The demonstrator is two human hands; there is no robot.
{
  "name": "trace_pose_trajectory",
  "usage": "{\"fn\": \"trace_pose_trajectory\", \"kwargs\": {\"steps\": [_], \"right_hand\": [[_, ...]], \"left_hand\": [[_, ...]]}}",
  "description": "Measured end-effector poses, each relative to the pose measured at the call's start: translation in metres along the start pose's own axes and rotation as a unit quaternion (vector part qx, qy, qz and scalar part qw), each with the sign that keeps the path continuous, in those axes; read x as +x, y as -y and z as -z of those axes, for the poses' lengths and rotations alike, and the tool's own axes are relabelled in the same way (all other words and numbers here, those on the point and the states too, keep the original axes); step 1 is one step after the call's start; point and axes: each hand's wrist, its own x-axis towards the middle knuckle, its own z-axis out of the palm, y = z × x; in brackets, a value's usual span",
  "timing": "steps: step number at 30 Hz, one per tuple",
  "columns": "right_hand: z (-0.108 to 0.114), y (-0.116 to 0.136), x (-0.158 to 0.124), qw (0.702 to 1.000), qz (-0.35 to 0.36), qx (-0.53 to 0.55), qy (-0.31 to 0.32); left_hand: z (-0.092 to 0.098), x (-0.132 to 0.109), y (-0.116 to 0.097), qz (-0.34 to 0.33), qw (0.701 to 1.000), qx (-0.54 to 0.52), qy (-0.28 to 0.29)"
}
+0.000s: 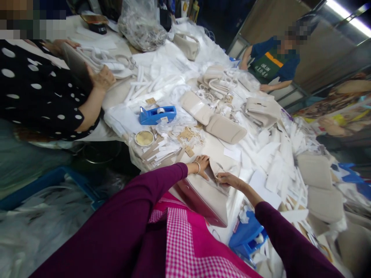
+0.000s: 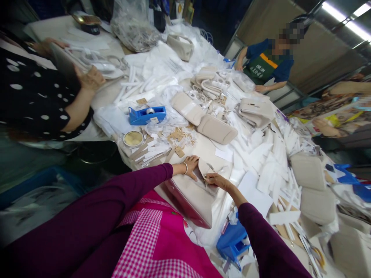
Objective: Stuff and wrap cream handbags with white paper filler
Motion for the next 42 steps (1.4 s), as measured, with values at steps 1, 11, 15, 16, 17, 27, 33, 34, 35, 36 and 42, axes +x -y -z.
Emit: {"fn": "trace_pose_trajectory", "kwargs": {"steps": [1, 11, 15, 16, 17, 27, 33, 34, 35, 36, 42], "right_hand": [[-0.002, -0.002, 0.001, 1.000, 0.005, 0.002, 0.000], [-0.016, -0.022, 0.010, 0.997, 0.015, -0.044, -0.068], [-0.031, -0.029, 0.010, 0.985, 0.030, -0.087, -0.146], [-0.034, -0.029, 0.010, 0.981, 0.033, -0.102, -0.164], [-0.037, -0.029, 0.009, 0.975, 0.037, -0.119, -0.182], [-0.043, -0.029, 0.019, 0.915, 0.036, -0.334, -0.224], [-0.049, -0.025, 0.025, 0.870, -0.017, -0.441, -0.219], [-0.049, -0.024, 0.025, 0.868, -0.022, -0.448, -0.212], [-0.049, -0.022, 0.025, 0.868, -0.024, -0.451, -0.203], [-0.049, -0.021, 0.026, 0.869, -0.025, -0.454, -0.194], [-0.053, -0.011, 0.032, 0.853, -0.037, -0.497, -0.156]], "left_hand": [[0.000, 0.000, 0.000, 0.009, 1.000, -0.005, -0.005], [-0.004, 0.000, 0.002, 0.040, 0.999, -0.024, -0.011], [-0.007, 0.000, 0.003, 0.037, 0.999, -0.030, -0.017], [-0.008, 0.001, 0.003, 0.036, 0.999, -0.031, -0.017], [-0.009, 0.001, 0.003, 0.037, 0.999, -0.032, -0.017], [-0.011, 0.002, 0.006, 0.029, 0.998, -0.040, -0.031], [-0.012, 0.004, 0.007, 0.033, 0.998, -0.037, -0.032], [-0.011, 0.004, 0.006, 0.035, 0.998, -0.035, -0.027], [-0.011, 0.004, 0.006, 0.037, 0.998, -0.034, -0.023], [-0.010, 0.004, 0.006, 0.037, 0.999, -0.032, -0.020], [-0.012, 0.006, 0.007, 0.045, 0.999, -0.020, -0.014]]}}
